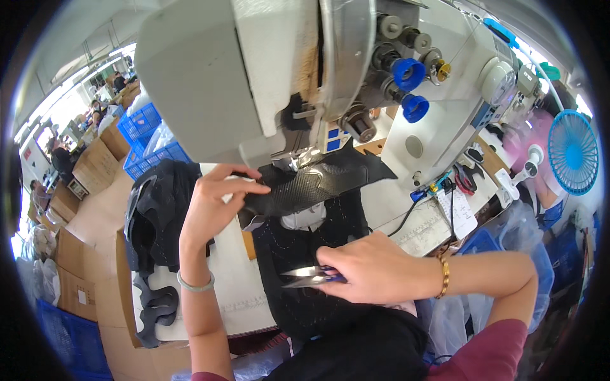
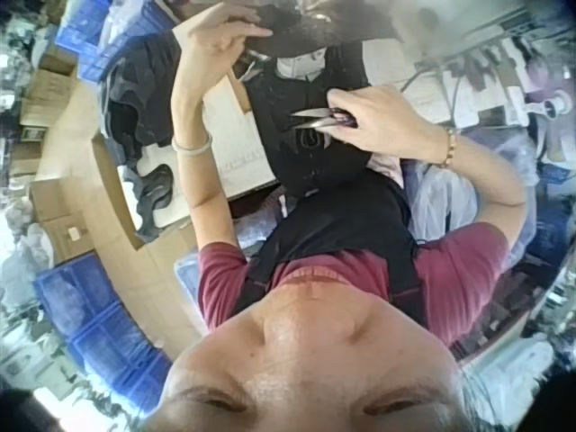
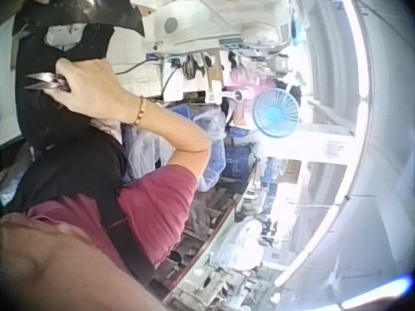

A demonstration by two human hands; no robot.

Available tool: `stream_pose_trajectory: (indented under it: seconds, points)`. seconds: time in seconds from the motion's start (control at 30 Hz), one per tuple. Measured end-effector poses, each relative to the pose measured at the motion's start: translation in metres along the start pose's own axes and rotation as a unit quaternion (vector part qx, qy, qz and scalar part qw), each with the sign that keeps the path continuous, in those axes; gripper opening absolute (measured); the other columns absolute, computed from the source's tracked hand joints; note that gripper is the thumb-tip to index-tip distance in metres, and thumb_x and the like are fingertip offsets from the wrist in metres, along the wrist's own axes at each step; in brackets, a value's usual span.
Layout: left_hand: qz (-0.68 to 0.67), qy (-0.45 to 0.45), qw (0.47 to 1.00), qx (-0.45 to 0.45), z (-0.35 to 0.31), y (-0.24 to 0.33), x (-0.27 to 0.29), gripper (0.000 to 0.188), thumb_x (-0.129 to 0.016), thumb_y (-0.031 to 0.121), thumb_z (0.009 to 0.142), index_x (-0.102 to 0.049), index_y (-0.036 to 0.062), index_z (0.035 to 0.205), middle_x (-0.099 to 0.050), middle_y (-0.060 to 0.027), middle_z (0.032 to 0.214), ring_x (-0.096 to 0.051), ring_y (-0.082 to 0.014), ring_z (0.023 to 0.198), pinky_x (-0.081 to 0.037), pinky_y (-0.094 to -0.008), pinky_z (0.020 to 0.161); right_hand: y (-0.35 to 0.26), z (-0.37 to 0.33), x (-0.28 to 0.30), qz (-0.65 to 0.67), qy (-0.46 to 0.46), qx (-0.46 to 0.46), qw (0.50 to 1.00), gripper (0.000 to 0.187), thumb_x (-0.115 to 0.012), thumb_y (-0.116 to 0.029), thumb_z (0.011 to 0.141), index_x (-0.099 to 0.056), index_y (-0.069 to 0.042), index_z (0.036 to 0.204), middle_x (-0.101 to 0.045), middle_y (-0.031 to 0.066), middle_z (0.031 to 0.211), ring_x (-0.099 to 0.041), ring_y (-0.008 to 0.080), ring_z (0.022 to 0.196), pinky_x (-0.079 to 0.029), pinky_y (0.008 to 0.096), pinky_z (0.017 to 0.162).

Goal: The person sews shoe upper pieces using a sewing machine, trims threads with snips, replaces the machine bobbin, and stitches the fabric components together.

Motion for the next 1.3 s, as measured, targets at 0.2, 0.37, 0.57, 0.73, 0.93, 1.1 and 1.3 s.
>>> stream_pose_trajectory:
  seconds: [0.2,0.37,0.57,0.73,0.93,1.1,1.3]
  points:
    - [0.059,-0.002,0.997,0.058,-0.013,0.05,0.005,0.018,-0.058,-0.003,0.068,-0.07,0.003,0.081,-0.065,-0.011,0.074,-0.063,-0.0211,0.066,-0.05,-0.0268,0.06,0.098,-0.039,0.02,0.283,0.289,-0.159,0.901,0.023,-0.063,-0.021,0.09,-0.053,-0.005,0.076,-0.044,-0.0005,0.055,-0.043,0.0094,0.045,-0.031,0.0266,0.043]
    - [0.16,-0.031,0.976,0.143,0.019,0.003,-0.009,0.031,-0.067,0.028,0.082,-0.068,0.0002,0.095,-0.067,-0.0152,0.081,-0.064,-0.0277,0.078,-0.048,-0.0355,0.073,0.122,-0.035,0.069,0.582,0.544,-0.015,0.604,0.019,-0.06,-0.018,0.091,-0.055,0.0,0.097,-0.043,-0.0029,0.06,-0.036,0.0042,0.048,-0.027,0.0211,0.044]
    - [0.034,-0.171,0.959,0.221,0.028,-0.024,-0.047,0.038,-0.073,0.029,0.079,-0.063,-0.0007,0.101,-0.063,-0.006,0.094,-0.056,-0.0132,0.089,-0.044,-0.0286,0.082,0.119,0.008,0.097,0.668,0.47,0.143,0.559,0.024,-0.053,-0.032,0.095,-0.051,-0.009,0.104,-0.047,-0.0018,0.076,-0.043,0.0071,0.064,-0.035,0.0221,0.055]
    - [0.053,-0.211,0.956,0.195,0.037,-0.018,-0.061,0.045,-0.07,0.041,0.08,-0.067,0.0021,0.102,-0.068,-0.0091,0.091,-0.061,-0.0179,0.083,-0.047,-0.0285,0.078,0.129,0.007,0.107,0.706,0.477,0.069,0.518,0.021,-0.058,-0.032,0.093,-0.057,-0.011,0.087,-0.05,-0.0037,0.071,-0.045,0.0025,0.058,-0.037,0.0214,0.053]
    - [0.154,-0.162,0.942,0.249,0.027,-0.003,-0.037,0.052,-0.076,0.039,0.073,-0.061,-0.0034,0.099,-0.065,-0.0127,0.092,-0.06,-0.024,0.084,-0.046,-0.037,0.076,0.126,0.025,0.098,0.715,0.488,0.024,0.5,0.075,-0.075,-0.047,0.075,-0.038,0.001,0.119,-0.042,-0.0053,0.065,-0.037,0.0034,0.05,-0.031,0.0199,0.046]
    - [0.262,-0.101,0.952,0.122,0.016,0.028,-0.056,0.039,-0.072,0.027,0.076,-0.047,-0.003,0.07,-0.048,-0.0153,0.075,-0.048,-0.0336,0.077,-0.04,-0.0405,0.073,0.128,0.012,0.101,0.702,0.487,0.002,0.519,0.077,-0.075,-0.048,0.075,-0.037,0.002,0.121,-0.044,-0.0025,0.073,-0.038,0.0031,0.056,-0.032,0.0199,0.047]
    - [0.353,-0.068,0.923,0.137,-0.024,0.058,-0.065,0.032,-0.066,0.02,0.08,-0.045,-0.0009,0.068,-0.044,-0.0159,0.082,-0.044,-0.035,0.088,-0.035,-0.0437,0.078,0.128,0.015,0.099,0.712,0.47,-0.008,0.522,0.074,-0.074,-0.048,0.076,-0.039,0.002,0.117,-0.045,-0.0023,0.074,-0.038,0.0029,0.056,-0.033,0.0197,0.049]
Point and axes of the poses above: each hand's wrist, its own z-axis towards the middle knuckle, its own x-axis out of the back of the hand, y = z × x, the point moved 10 cm from there along z, towards the middle knuckle
